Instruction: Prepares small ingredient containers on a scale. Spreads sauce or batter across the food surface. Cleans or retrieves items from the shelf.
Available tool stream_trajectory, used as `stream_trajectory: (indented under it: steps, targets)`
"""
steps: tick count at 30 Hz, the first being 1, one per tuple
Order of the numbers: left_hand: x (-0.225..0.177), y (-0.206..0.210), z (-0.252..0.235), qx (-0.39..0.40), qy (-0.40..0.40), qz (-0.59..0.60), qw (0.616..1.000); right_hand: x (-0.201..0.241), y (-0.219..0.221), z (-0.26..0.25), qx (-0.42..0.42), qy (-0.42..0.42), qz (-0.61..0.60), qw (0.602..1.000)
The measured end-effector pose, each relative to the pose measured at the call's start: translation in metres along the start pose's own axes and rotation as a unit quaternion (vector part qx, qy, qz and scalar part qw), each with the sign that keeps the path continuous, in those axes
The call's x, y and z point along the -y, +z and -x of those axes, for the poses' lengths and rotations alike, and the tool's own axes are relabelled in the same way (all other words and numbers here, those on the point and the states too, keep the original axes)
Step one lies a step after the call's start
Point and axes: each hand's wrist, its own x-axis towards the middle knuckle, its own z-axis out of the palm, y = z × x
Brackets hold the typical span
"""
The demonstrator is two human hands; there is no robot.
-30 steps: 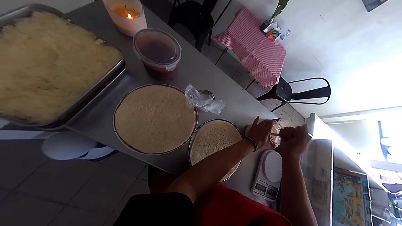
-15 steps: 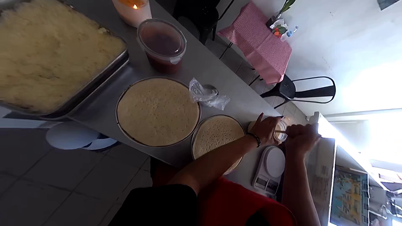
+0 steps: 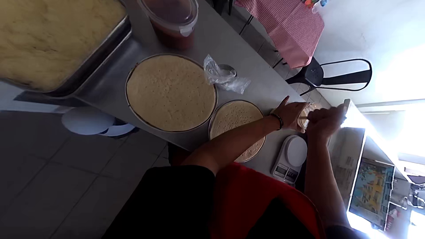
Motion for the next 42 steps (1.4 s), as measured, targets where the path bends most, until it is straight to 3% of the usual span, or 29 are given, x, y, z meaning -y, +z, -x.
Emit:
stream_trajectory:
  steps: [5,9,12,15,18,21,25,27,32,35,40,42]
  targets:
    - [0.0,-0.008,-0.004,0.021,0.01,0.006,1.0,0.015,0.004,-0.007,0.021,-0.012,0.003,1.0]
    - [-0.004,-0.014,-0.001,0.045,0.014,0.007,0.999,-0.003,-0.007,-0.004,0.052,0.022,0.024,0.998]
    - [-0.002,-0.019,-0.003,0.055,0.018,-0.009,0.998,0.021,0.008,0.0,0.03,-0.004,0.024,0.999]
    - [-0.001,-0.011,-0.004,0.055,0.016,-0.015,0.998,0.002,0.004,0.004,0.028,0.0,0.02,0.999]
    - [-0.005,-0.014,-0.002,0.051,0.017,-0.024,0.998,0.021,0.014,0.001,-0.009,-0.012,-0.001,1.0]
    - [-0.002,0.0,0.004,-0.002,0.013,-0.017,1.0,0.004,0.008,0.005,-0.008,-0.012,0.03,0.999]
    - [-0.012,0.031,0.014,-0.148,-0.01,-0.014,0.989,0.012,0.007,0.006,-0.021,-0.021,-0.004,1.0]
    - [-0.018,0.043,0.019,-0.179,-0.038,-0.005,0.983,0.004,0.003,0.007,-0.025,-0.017,-0.003,1.0]
    - [-0.024,0.02,0.025,-0.059,-0.072,0.018,0.996,0.01,0.005,0.013,-0.02,-0.016,0.004,1.0]
    - [-0.017,0.026,0.027,-0.068,-0.053,0.023,0.996,0.003,0.002,0.019,-0.033,0.003,0.021,0.999]
    - [-0.008,0.038,0.028,-0.15,-0.033,-0.008,0.988,0.011,0.009,0.012,-0.096,-0.019,0.004,0.995]
    - [-0.005,0.028,0.024,-0.112,-0.024,0.006,0.993,0.004,-0.001,0.014,-0.061,0.008,-0.002,0.998]
